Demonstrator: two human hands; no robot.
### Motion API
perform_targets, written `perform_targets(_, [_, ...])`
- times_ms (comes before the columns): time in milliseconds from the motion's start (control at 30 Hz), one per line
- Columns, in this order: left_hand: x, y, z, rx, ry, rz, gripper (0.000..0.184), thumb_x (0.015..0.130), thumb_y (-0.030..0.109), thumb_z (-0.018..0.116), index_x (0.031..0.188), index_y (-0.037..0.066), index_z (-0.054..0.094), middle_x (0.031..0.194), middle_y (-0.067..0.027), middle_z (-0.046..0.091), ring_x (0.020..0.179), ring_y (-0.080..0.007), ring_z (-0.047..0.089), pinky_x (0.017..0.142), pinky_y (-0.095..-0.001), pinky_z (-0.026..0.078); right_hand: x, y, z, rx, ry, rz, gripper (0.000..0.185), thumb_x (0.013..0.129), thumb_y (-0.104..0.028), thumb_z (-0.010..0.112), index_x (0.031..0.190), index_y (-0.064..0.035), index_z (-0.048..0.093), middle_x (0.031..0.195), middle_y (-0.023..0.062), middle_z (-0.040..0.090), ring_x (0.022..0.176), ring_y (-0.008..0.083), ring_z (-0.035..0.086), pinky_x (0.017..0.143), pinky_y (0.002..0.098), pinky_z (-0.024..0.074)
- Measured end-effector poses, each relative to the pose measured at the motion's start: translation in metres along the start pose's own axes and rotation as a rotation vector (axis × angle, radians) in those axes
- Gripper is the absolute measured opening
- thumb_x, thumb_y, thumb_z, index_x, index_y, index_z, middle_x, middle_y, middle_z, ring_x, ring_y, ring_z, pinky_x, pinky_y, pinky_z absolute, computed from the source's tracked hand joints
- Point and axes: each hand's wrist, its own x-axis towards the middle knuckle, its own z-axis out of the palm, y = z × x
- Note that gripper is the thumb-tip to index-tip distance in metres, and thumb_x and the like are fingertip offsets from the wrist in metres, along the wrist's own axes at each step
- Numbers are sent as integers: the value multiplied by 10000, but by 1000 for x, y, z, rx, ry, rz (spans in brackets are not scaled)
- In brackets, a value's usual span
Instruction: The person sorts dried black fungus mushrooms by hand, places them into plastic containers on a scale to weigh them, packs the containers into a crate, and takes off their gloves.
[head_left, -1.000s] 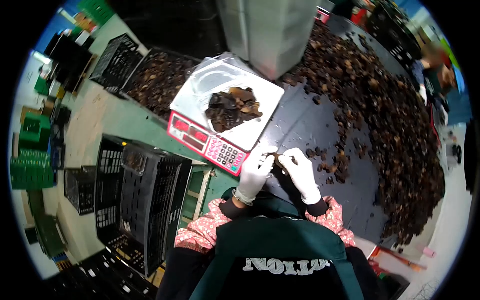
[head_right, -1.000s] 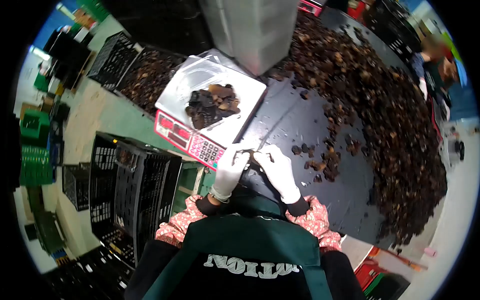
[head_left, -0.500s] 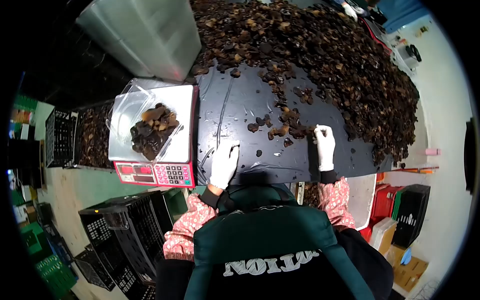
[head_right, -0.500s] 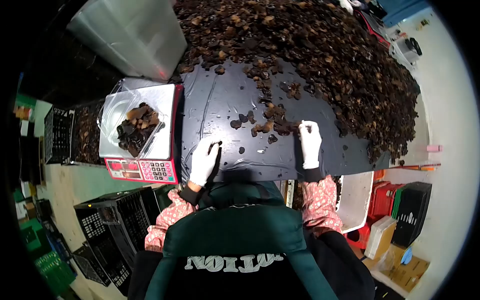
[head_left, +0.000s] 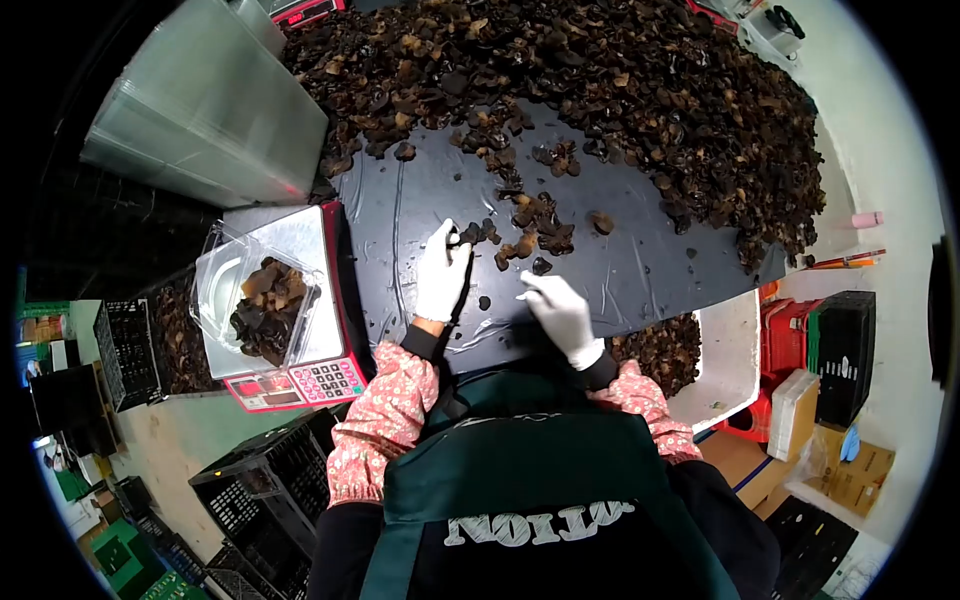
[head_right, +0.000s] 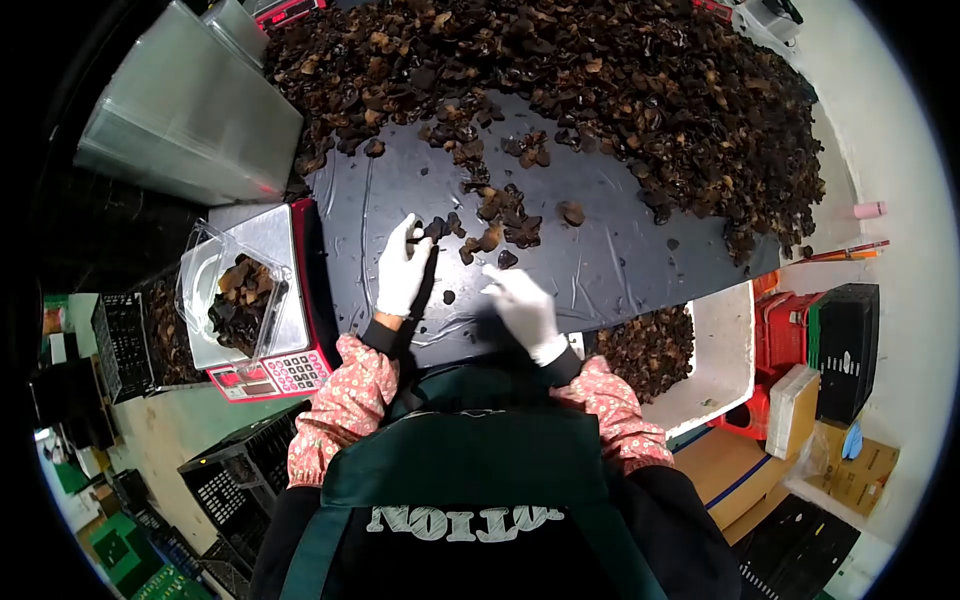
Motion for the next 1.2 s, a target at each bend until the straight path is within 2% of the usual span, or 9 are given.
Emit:
perform_targets(133, [-35, 0, -35, 272, 146, 291, 277, 868, 77, 628, 1142, 32, 631, 1084, -149, 623, 981, -318, 604, 878, -384, 475, 11, -27, 32, -239, -198, -202, 432, 816, -201, 683, 1238, -122, 632, 952, 95, 644, 876, 252, 638, 742, 339, 517])
perform_targets(300, [-86, 6, -51, 817, 42, 348, 414, 827, 254, 668, 1201, 86, 611, 1239, -134, 569, 1213, -336, 484, 998, -483, 370, 17, -16, 57, -582, -222, -401, 62, 790, -161, 651, 766, -121, 610, 758, 54, 575, 657, 205, 604, 571, 314, 491])
perform_targets(333, [-93, 2, -51, 854, 4, 329, 441, 820, 250, 677, 1221, 83, 603, 1254, -140, 561, 1231, -338, 479, 1013, -487, 361, 23, -16, 57, -231, -92, -433, 33, 801, -144, 651, 791, -124, 625, 753, 49, 584, 646, 200, 612, 567, 300, 496])
perform_targets(467, [-105, -4, -59, 713, -10, 369, 336, 782, 173, 674, 1089, 54, 607, 1083, -112, 588, 1047, -289, 553, 894, -399, 443, 38, -23, 39, 14, -302, -89, 181, 879, -121, 628, 1047, -99, 689, 1026, 101, 693, 912, 284, 676, 806, 353, 534])
perform_targets(667, [-145, 4, -72, 761, -80, 147, 106, 818, 194, 650, 861, 102, 621, 886, -70, 552, 908, -257, 549, 782, -361, 443, 55, -7, -12, -44, -283, 140, 130, 904, -143, 635, 993, -56, 669, 906, 136, 691, 809, 254, 678, 748, 338, 513])
perform_targets(867, [-182, 22, -106, 324, 431, 136, 157, 846, 47, 649, 1003, 51, 657, 909, -140, 651, 830, -339, 628, 738, -374, 518, 63, 23, -88, -363, -214, 54, 153, 901, -199, 662, 946, -53, 665, 871, 154, 688, 789, 327, 676, 724, 378, 521])
perform_targets(1033, [-187, 12, -147, 11, 891, -269, 255, 984, 73, 486, 1212, 58, 599, 844, -64, 653, 665, -89, 566, 600, -254, 479, 92, 60, -119, -702, -143, 132, 180, 914, -178, 630, 1032, -43, 644, 965, 169, 684, 889, 348, 666, 758, 397, 523])
perform_targets(1133, [-165, 33, -183, -217, 994, -307, 410, 1009, 95, 452, 1419, 78, 445, 703, -11, 570, 524, -60, 451, 500, -228, 399, 115, 58, -102, -860, -118, -20, 203, 904, -184, 627, 1036, -30, 641, 1030, 171, 683, 933, 362, 654, 788, 420, 525])
perform_targets(1200, [-153, 19, -197, 9, 1016, -249, 467, 1012, 136, 471, 1471, 97, 395, 667, -18, 583, 519, -64, 460, 495, -235, 399, 142, 47, -87, -1006, -368, 18, 311, 857, -160, 639, 1152, -60, 632, 1156, 164, 646, 1020, 355, 629, 838, 417, 524])
